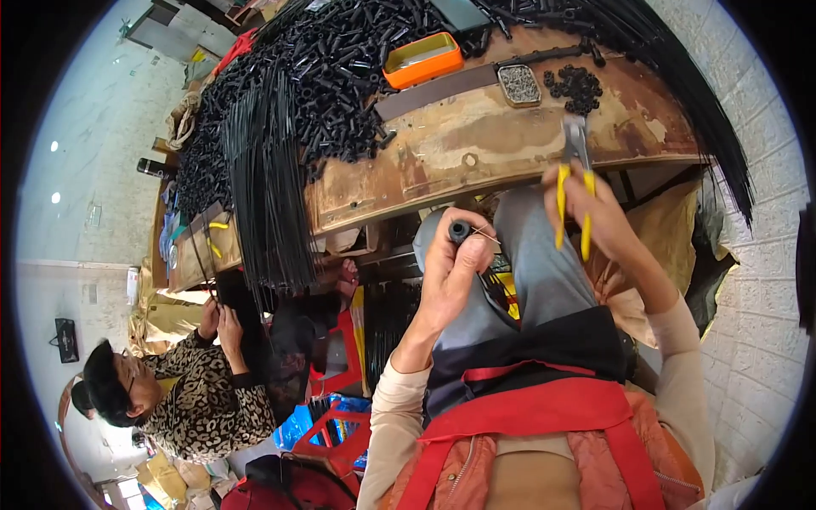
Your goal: Assembling small components or connectors onto a bundle of black cables at a production workbench.
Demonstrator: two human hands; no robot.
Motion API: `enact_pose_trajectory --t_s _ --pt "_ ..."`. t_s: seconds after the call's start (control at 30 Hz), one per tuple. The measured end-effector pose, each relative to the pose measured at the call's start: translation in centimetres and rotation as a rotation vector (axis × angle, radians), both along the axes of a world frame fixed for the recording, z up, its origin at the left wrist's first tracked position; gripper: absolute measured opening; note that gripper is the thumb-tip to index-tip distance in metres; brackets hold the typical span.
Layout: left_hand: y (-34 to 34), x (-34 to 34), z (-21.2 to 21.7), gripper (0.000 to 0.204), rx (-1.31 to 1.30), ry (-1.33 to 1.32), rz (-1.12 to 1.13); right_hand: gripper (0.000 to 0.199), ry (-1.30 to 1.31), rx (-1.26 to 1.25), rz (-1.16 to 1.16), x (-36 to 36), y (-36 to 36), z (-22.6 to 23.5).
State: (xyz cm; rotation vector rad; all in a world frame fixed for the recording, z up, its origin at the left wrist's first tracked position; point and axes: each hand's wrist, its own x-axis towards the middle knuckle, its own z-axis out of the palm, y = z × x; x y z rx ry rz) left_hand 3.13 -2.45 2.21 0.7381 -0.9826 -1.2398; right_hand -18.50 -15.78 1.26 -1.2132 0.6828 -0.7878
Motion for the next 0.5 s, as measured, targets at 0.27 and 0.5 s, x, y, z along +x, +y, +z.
enact_pose_trajectory --t_s 0.27,0.5 --pt "2.9 -1.4 1.8 0.032 0.049 -0.320 0.106 0.052 0.827 -0.924 0.195 -1.5 8.3 5.9" --pt "4.4 -2.4 2.8 0.037 0.035 -0.379 0.111 0.063 0.763 -1.398 -0.017 -0.3 9.0 6.4"
